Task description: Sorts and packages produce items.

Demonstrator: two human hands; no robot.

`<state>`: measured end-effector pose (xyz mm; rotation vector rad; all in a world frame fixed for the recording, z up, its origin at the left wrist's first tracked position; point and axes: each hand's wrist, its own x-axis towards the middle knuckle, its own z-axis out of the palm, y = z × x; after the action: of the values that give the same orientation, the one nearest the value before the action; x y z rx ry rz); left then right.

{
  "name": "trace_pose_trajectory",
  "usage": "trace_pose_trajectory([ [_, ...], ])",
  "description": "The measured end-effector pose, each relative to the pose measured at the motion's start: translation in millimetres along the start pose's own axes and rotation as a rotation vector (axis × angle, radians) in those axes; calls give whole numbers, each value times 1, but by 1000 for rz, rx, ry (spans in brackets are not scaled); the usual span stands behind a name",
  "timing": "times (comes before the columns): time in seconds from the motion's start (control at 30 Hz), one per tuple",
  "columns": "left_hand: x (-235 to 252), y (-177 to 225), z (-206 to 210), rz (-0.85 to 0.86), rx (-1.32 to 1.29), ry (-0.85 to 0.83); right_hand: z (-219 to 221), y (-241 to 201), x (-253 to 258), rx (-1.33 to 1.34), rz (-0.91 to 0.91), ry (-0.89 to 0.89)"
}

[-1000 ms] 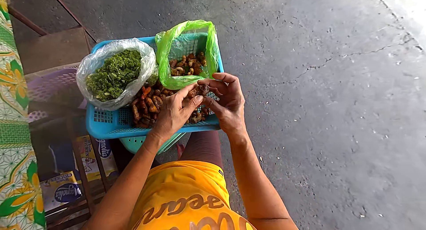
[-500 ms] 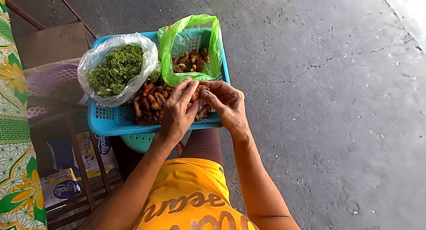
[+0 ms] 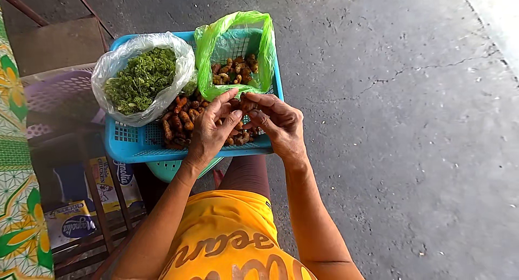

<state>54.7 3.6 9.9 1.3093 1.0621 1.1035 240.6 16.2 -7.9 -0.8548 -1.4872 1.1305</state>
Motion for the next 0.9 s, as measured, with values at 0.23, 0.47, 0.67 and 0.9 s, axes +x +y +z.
trace_pose_trajectory([
  [0.23, -3, -4, 3, 83, 60, 79, 2, -4, -2, 41, 101, 35],
  [0.47, 0, -3, 4, 6, 46, 106, 0, 0, -2, 44, 47, 25],
  [0.67, -2, 0, 0, -3, 90, 63, -1, 0, -2, 44, 28, 8],
  [0.9, 1, 3, 0, -93, -29, -53, 3, 0, -4, 45, 8, 70],
])
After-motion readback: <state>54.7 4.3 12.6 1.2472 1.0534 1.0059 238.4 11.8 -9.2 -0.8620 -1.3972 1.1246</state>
